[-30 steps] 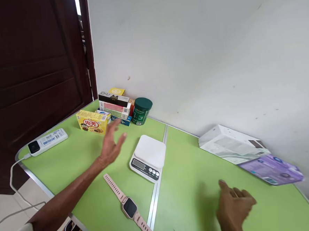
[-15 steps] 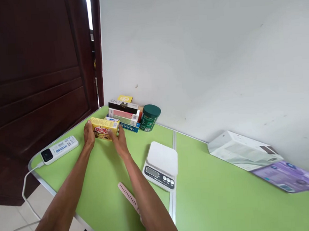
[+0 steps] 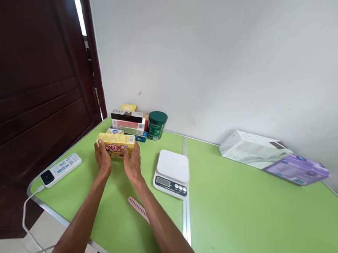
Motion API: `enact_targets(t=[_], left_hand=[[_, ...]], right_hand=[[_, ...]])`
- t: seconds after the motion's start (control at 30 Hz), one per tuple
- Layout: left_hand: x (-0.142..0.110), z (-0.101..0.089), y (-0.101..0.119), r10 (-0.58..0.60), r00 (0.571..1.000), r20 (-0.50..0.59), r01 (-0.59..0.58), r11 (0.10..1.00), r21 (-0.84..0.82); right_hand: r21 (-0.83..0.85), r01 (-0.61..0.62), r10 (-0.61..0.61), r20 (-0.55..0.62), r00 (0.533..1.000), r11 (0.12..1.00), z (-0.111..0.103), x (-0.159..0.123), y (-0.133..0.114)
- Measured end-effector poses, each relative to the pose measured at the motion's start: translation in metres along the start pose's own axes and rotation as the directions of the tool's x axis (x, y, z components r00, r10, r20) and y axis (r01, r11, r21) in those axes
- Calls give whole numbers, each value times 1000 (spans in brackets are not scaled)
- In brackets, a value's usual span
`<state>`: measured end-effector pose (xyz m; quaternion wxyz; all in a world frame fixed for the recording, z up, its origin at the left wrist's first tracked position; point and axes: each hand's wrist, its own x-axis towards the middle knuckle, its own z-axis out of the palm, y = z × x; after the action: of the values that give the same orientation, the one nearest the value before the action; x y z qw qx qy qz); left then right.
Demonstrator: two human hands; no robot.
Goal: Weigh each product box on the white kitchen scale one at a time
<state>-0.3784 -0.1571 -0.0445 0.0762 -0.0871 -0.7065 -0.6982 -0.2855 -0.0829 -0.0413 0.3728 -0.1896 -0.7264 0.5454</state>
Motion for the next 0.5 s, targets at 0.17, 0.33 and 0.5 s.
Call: enact_targets(t=[0.17,0.33,0.5], left_hand=[[-58,29,49,221,913,344,-141,960,-242],[-106,63,44,262,732,629,-137,961,-241],[-121,81,22,258,638,725,-183,966,-183]], right_hand=[[-32,-32,26,-177,984,999,-92,-8,-39],[-160,-137,82,-307,948,978,-180,-34,-28],[-167,-202,138,-330,934,965,-210,-52,4]])
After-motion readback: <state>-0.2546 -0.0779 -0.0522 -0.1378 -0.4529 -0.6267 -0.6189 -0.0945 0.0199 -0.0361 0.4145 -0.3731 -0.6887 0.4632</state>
